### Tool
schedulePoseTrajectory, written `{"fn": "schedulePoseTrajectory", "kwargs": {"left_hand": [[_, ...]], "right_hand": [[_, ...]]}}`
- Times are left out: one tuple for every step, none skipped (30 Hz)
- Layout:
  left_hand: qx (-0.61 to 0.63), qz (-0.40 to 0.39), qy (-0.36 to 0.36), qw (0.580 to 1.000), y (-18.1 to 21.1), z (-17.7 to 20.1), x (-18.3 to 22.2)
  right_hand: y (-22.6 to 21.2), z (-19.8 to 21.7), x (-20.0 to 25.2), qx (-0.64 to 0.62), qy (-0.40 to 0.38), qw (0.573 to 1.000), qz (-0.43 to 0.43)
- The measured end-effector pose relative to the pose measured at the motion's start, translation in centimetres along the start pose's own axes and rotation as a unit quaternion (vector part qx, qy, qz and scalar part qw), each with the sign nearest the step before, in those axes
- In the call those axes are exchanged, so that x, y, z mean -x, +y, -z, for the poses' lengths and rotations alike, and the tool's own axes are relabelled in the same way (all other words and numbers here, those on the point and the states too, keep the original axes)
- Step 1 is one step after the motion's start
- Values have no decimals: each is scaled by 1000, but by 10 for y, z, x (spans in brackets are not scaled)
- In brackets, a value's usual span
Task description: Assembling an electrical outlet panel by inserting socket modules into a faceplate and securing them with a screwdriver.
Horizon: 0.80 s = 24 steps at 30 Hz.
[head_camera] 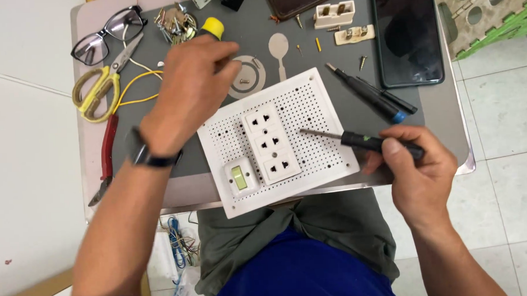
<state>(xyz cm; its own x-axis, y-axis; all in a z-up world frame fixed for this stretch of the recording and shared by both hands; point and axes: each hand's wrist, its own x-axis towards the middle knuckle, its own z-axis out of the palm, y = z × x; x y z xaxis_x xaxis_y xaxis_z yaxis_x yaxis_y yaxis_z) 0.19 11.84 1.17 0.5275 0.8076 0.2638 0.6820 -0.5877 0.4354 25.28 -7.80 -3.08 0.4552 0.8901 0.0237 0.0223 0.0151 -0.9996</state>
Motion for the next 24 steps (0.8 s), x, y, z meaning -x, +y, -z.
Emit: {"fn": "schedulePoseTrajectory", "kwargs": {"left_hand": [[-14, -57, -11, 998, -8, -9, -10], [-27, -114, -23, 993, -17, -18, -19], [-29, -116, -25, 993, -19, -26, -26], [-75, -78, -48, 993, -22, -34, -32], [-120, -42, -70, 989, -24, -43, -39], [-120, -46, -72, 989, -24, -49, -45], [-112, -15, -111, 987, -25, -54, -51], [-103, 16, -150, 983, -25, -60, -56], [-104, 15, -151, 983, -22, -57, -59], [-82, 35, -175, 981, -18, -53, -62], [-60, 57, -197, 977, -15, -49, -63], [-62, 59, -197, 977, -18, -46, -61], [-38, 46, -176, 983, -21, -44, -59], [-15, 34, -154, 987, -24, -41, -57], [-17, 33, -155, 987, -14, -30, -53], [27, 79, -147, 986, -4, -20, -48], [71, 125, -139, 980, 7, -10, -43], [70, 124, -141, 980, 1, -15, -42], [74, 97, -129, 984, -6, -19, -39], [77, 69, -117, 988, -13, -23, -36], [77, 72, -117, 988, -20, -30, -37], [18, 29, -117, 992, -27, -36, -37], [-39, -17, -118, 992, -33, -45, -41], [-37, -18, -119, 992, -29, -44, -44]], "right_hand": [[0, 0, 1, 25, -3, 1000, -7], [-1, 1, 2, 50, -6, 999, -15], [0, 2, 3, 47, -4, 999, -17], [1, 2, 3, 44, -5, 999, -16], [2, 3, 4, 41, -6, 999, -14], [2, 4, 4, 40, -2, 999, -15], [3, 4, 4, 45, -5, 999, -12], [3, 4, 4, 50, -7, 999, -10], [3, 5, 4, 48, -6, 999, -11], [3, 5, 4, 53, -8, 999, -9], [3, 5, 3, 58, -13, 998, -8], [4, 6, 4, 56, -14, 998, -8], [4, 6, 4, 53, -17, 998, -7], [5, 7, 4, 51, -19, 999, -6], [5, 7, 4, 49, -18, 999, -6], [5, 7, 4, 60, -22, 998, 8], [5, 8, 4, 72, -25, 997, 20], [5, 8, 4, 71, -25, 997, 19], [4, 7, 4, 69, -26, 997, 21], [4, 6, 4, 67, -27, 997, 24], [4, 5, 4, 67, -30, 997, 22], [5, 5, 4, 71, -28, 997, 21], [5, 6, 4, 76, -22, 997, 22], [4, 6, 4, 77, -21, 997, 20]]}}
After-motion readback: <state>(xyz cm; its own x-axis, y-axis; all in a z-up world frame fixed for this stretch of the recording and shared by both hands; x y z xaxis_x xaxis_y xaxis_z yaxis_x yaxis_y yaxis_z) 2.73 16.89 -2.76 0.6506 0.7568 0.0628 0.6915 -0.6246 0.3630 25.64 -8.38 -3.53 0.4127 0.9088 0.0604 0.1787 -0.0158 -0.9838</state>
